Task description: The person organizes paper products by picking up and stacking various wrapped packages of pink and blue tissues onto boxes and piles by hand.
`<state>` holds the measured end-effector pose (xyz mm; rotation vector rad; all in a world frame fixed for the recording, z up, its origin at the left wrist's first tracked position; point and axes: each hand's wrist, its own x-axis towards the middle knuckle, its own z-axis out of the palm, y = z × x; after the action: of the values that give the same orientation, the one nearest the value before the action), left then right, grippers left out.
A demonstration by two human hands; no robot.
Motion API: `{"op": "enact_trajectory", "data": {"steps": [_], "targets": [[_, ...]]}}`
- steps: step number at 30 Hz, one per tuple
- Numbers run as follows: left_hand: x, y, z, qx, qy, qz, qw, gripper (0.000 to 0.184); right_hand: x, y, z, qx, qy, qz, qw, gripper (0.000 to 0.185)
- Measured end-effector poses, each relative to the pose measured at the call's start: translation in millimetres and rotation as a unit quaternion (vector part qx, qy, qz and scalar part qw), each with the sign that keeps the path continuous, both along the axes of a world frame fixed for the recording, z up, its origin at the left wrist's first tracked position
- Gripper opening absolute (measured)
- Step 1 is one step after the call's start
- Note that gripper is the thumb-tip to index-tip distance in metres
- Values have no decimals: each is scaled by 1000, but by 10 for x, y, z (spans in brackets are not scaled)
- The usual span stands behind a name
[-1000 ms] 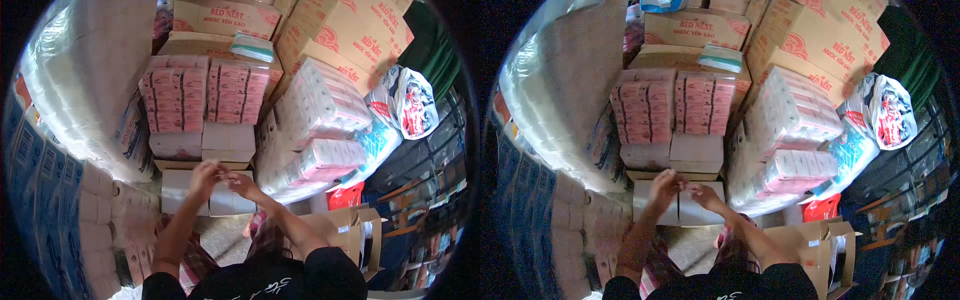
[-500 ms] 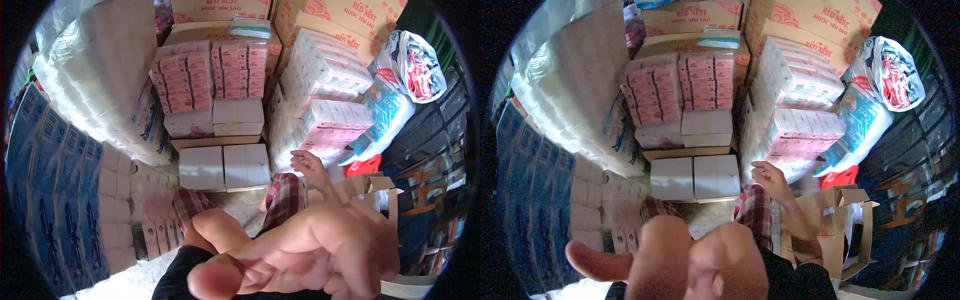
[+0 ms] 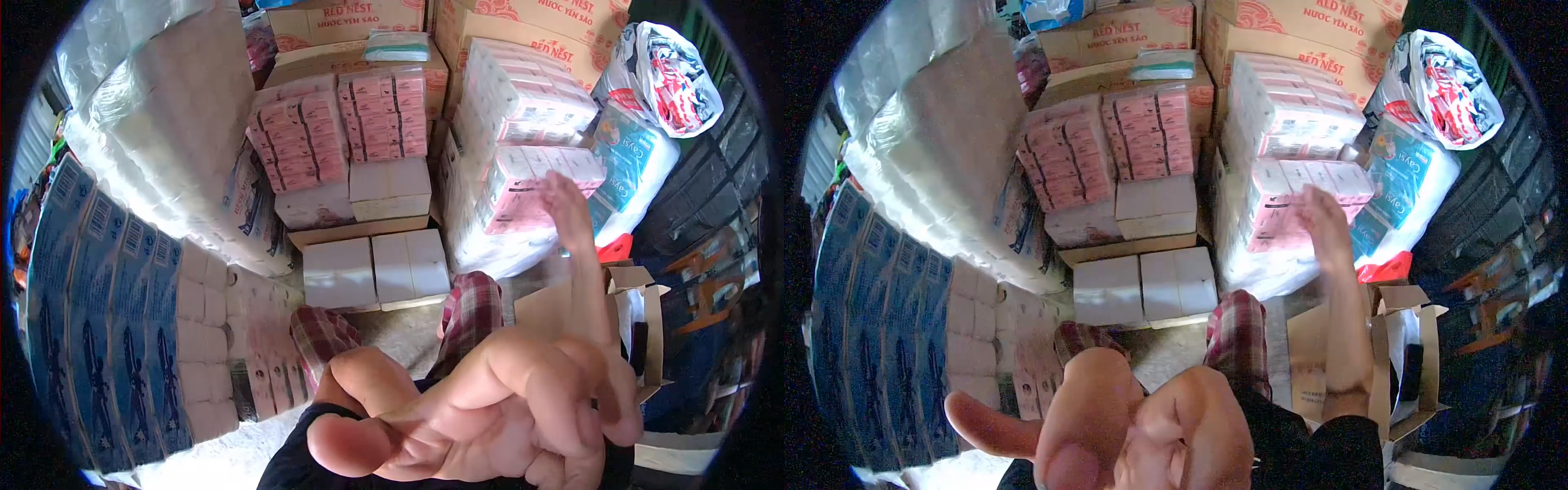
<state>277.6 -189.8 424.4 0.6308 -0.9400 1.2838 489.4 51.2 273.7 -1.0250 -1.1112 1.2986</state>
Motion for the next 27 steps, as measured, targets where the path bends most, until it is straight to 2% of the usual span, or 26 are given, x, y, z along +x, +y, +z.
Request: {"op": "enact_trajectory", "data": {"steps": [1, 3, 4, 6, 7, 9, 11, 14, 18, 21, 24, 26, 27], "targets": [[3, -7, -4, -3, 3, 1, 1000, 87, 68, 181, 10, 1, 1, -1, 1000, 30], [13, -17, -4, -6, 4, -1, 1000, 87, 217, 610, -3, -16, 182, 14, 983, 42], [13, -19, -9, -8, 6, -2, 1000, 87, 448, 1122, -287, 49, 175, 72, 981, 51], [5, -15, -22, -16, 9, -2, 1000, 86, 517, 1686, -327, 111, 167, 133, 970, 61], [-7, -5, -25, -17, 9, -1, 1000, 86, 410, 1712, -49, -45, 274, 41, 960, 65], [-15, 6, -32, -23, 11, 0, 1000, 85, 314, 1859, 131, -200, 366, -50, 907, 70], [-27, 24, -36, -29, 16, 6, 999, 84, 299, 2036, 151, -199, 346, -90, 912, 90], [-40, 47, -43, -40, 24, 11, 999, 83, 244, 2191, 155, -215, 349, -128, 903, 101], [-81, 120, -39, -62, 30, 14, 998, 82, 78, 2098, 283, -186, 301, -152, 923, 102], [-118, 163, -44, -79, 32, 15, 996, 81, 71, 2189, 281, -190, 277, -145, 930, 95], [-154, 189, -65, -94, 35, 17, 995, 81, 47, 2226, 348, -258, 257, -174, 915, 100], [-180, 208, -77, -103, 40, 22, 994, 80, -202, 1897, 640, -195, 297, -125, 926, 79], [-198, 213, -87, -111, 45, 24, 993, 80, -216, 1924, 675, -197, 295, -125, 926, 79]]}}
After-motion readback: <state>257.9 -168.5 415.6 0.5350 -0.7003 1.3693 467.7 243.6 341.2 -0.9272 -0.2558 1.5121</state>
